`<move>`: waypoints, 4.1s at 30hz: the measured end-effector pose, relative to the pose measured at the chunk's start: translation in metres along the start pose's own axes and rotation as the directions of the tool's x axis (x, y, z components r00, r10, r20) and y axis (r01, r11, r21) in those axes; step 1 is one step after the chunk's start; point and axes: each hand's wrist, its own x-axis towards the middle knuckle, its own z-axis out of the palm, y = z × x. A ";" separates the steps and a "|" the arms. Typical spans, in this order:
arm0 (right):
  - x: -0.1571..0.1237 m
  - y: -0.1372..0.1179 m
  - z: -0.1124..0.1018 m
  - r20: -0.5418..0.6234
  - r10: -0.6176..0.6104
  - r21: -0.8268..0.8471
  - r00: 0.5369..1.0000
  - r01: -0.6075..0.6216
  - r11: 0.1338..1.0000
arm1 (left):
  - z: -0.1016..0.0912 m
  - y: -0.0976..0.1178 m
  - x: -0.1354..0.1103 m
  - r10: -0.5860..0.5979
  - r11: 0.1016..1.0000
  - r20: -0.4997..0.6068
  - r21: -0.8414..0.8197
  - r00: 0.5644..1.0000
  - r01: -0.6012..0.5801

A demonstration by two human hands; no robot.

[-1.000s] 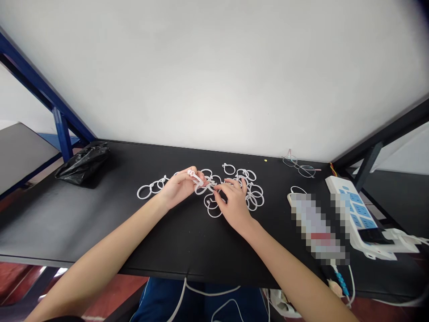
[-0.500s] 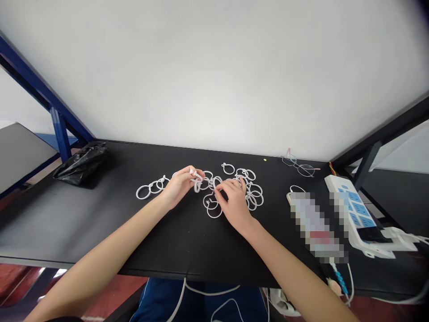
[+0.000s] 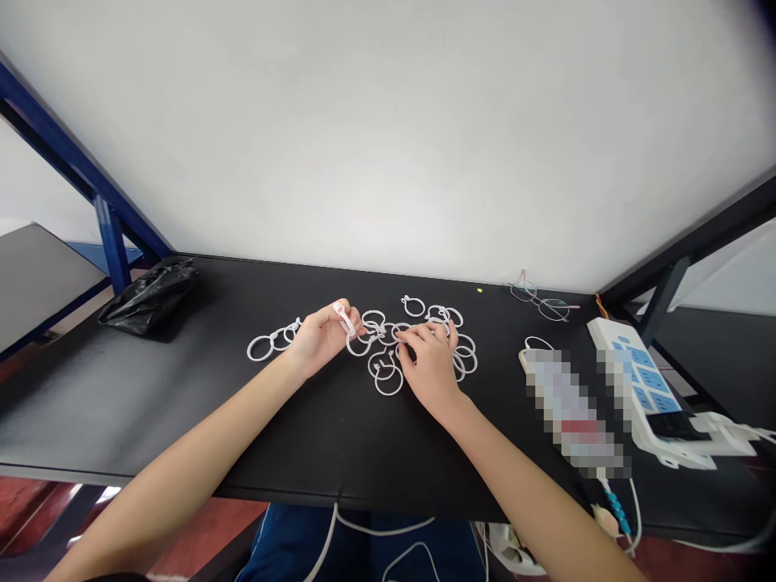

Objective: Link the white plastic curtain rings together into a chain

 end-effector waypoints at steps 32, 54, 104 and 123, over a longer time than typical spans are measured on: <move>0.000 -0.018 -0.006 -0.027 0.117 0.670 0.993 -0.069 0.739 | -0.005 -0.007 -0.001 0.014 0.820 -0.014 0.573 1.000 -0.004; -0.004 -0.022 -0.008 -0.045 0.115 0.685 0.992 -0.054 0.727 | 0.002 -0.004 -0.012 0.268 -0.020 0.285 0.957 0.920 -0.290; 0.003 -0.010 -0.006 -0.091 -0.004 0.528 0.996 0.051 0.848 | -0.001 -0.009 -0.006 0.031 0.355 0.186 0.917 0.982 -0.185; -0.002 -0.018 -0.007 0.047 -0.164 0.662 0.985 0.092 0.744 | -0.001 -0.010 -0.009 -0.018 0.511 0.127 0.854 0.992 -0.100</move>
